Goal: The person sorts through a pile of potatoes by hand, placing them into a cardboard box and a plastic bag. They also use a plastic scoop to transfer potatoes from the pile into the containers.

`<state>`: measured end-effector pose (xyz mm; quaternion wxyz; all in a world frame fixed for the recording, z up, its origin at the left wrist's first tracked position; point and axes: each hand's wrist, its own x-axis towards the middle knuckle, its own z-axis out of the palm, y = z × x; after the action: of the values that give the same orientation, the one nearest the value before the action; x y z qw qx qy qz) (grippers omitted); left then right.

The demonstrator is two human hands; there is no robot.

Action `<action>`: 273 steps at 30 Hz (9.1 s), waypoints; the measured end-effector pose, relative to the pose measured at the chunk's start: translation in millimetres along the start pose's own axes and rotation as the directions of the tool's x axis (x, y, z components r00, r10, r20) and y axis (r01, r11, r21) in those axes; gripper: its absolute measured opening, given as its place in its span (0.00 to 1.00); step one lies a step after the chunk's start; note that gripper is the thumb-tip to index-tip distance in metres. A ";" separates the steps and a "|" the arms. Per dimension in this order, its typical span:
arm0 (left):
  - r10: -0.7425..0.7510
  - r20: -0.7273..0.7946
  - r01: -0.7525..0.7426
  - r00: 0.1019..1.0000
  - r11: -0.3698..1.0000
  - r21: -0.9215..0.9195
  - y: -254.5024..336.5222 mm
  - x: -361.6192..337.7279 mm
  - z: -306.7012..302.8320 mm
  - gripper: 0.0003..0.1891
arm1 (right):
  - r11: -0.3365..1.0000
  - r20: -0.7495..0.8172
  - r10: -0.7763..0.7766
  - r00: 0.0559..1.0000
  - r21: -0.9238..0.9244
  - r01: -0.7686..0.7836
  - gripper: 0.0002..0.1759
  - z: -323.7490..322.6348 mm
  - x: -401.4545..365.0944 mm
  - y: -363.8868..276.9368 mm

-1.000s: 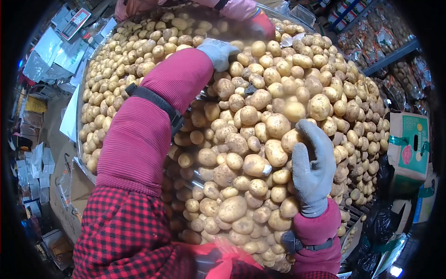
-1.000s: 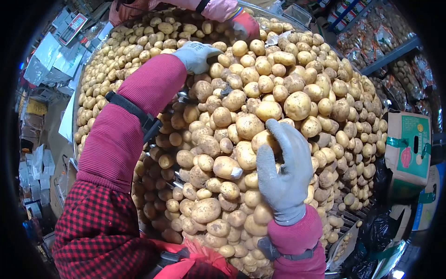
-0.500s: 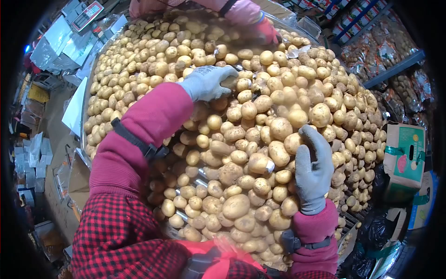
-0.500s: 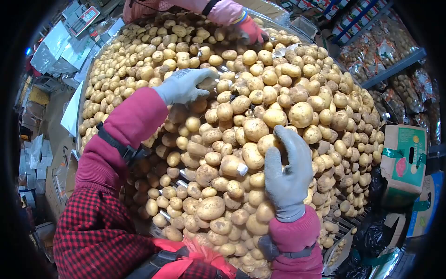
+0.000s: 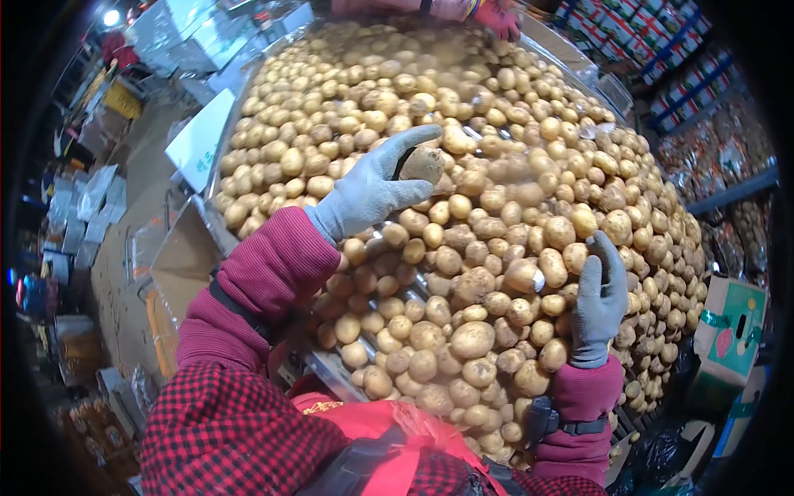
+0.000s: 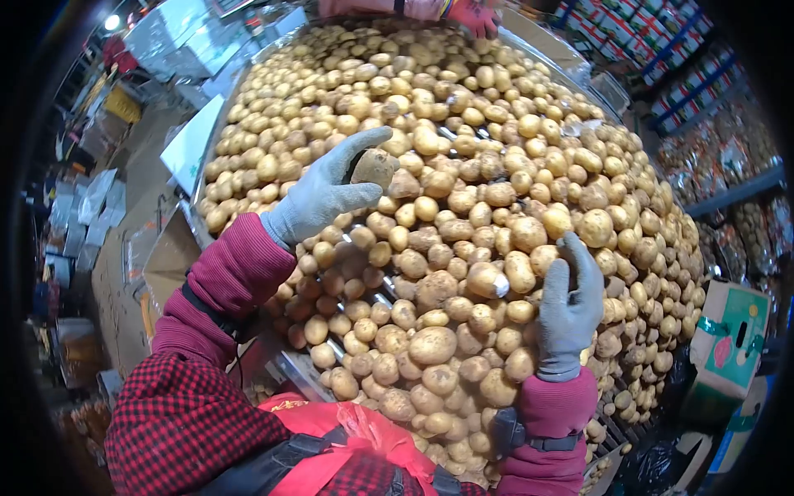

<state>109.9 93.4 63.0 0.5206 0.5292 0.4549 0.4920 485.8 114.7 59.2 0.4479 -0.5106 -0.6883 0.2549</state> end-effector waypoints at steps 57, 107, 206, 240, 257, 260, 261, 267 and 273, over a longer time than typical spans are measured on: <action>-0.295 -0.955 0.133 -0.040 0.945 -0.297 -65.2 -640.5 24.6 0.24 | 0.859 0.360 -0.117 0.926 -0.432 0.276 0.29 -0.1 15.4 9.4; 0.457 -0.153 0.183 0.876 -0.022 0.983 -109.5 -75.5 -71.6 0.25 | 0.890 0.099 -0.248 0.964 -0.370 0.267 0.20 10.1 -3.3 -28.7; -0.061 0.028 -0.025 0.998 0.057 0.998 -76.6 188.8 -70.7 0.13 | 0.937 0.114 -0.183 0.976 -0.279 0.209 0.22 -1.2 1.7 -21.8; 0.258 -0.529 -0.045 0.808 0.923 0.381 -2.1 -175.6 -54.8 0.24 | 0.956 0.224 -0.220 0.949 -0.142 0.255 0.21 12.1 -1.6 -82.6; 0.270 -0.687 0.164 0.674 0.853 0.495 -20.6 -241.0 -59.1 0.24 | 0.955 0.726 0.037 0.687 0.176 -0.238 0.19 127.4 -70.0 -80.3; 0.112 -0.699 0.247 0.707 0.886 0.392 -19.8 -264.1 -55.9 0.21 | 0.825 0.688 0.231 0.688 0.236 -0.513 0.18 124.2 -71.5 -89.8; 0.225 -0.694 0.199 0.684 0.858 0.474 -35.2 -272.2 -54.0 0.20 | 0.827 0.683 0.188 0.706 0.277 -0.489 0.18 125.7 -69.5 -83.0; -0.144 -0.787 0.173 0.600 0.984 -0.048 -81.9 -329.0 -53.7 0.15 | 0.853 0.708 0.175 0.684 0.238 -0.464 0.24 120.8 -58.1 -79.9; -0.329 -0.856 0.176 0.398 0.944 -0.280 -64.3 -359.5 -63.2 0.22 | 0.857 0.700 0.180 0.691 0.233 -0.460 0.24 121.0 -59.7 -84.1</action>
<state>12.3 -254.5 -19.8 0.3067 0.0750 0.6980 0.6427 344.4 42.6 49.2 0.2174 -0.4024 -0.6329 0.6247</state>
